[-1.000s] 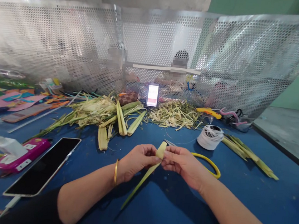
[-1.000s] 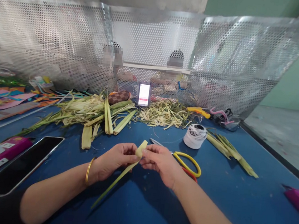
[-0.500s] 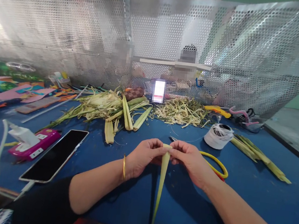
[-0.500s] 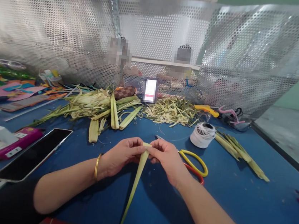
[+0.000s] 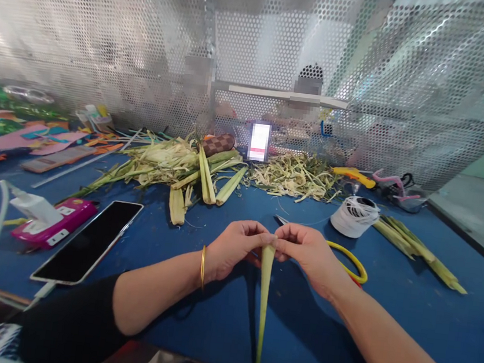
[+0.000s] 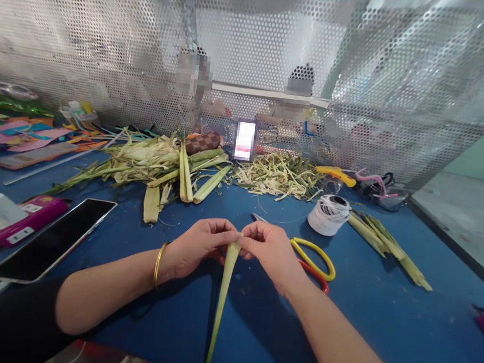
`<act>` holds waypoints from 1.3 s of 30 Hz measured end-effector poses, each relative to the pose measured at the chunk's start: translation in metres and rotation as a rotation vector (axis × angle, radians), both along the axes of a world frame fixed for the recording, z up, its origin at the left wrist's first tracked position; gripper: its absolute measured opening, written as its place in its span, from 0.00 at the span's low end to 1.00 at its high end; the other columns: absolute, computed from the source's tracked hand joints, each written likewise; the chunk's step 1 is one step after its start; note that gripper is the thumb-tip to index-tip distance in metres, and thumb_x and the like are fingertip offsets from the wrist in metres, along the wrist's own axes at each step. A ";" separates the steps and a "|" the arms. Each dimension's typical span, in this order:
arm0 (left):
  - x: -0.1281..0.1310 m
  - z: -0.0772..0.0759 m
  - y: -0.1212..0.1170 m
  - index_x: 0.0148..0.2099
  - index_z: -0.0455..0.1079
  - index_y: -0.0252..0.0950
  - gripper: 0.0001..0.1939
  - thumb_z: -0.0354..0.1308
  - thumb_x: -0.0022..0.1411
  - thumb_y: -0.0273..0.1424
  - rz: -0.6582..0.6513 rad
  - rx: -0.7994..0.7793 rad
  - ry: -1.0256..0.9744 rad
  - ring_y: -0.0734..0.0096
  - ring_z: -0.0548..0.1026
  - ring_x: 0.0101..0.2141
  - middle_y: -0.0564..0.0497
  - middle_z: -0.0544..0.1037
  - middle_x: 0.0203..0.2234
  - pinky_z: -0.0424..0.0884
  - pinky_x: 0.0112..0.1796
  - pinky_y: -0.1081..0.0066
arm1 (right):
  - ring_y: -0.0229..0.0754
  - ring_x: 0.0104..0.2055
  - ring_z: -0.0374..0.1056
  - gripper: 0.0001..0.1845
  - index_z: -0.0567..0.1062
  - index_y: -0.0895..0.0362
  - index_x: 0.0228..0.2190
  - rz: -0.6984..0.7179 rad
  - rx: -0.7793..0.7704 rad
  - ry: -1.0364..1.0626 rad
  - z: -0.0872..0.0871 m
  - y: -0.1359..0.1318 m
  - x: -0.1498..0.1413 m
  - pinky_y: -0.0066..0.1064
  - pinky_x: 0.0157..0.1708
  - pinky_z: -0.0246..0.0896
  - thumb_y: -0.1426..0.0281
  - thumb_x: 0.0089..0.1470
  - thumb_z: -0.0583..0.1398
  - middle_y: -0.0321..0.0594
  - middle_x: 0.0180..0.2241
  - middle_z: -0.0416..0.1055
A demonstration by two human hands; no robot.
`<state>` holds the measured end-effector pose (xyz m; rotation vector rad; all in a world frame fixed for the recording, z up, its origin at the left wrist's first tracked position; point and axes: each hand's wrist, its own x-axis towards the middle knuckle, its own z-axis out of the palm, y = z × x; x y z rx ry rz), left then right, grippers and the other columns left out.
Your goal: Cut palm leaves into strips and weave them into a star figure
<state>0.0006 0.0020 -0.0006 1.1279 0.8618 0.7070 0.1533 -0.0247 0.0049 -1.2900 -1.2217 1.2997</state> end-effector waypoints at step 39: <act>0.002 -0.001 0.002 0.26 0.65 0.33 0.10 0.60 0.54 0.32 0.115 -0.045 -0.078 0.80 0.67 0.19 0.55 0.69 0.18 0.65 0.20 0.79 | 0.38 0.26 0.63 0.07 0.70 0.55 0.24 -0.140 0.419 -0.375 -0.001 -0.007 -0.002 0.30 0.28 0.59 0.66 0.48 0.60 0.34 0.22 0.68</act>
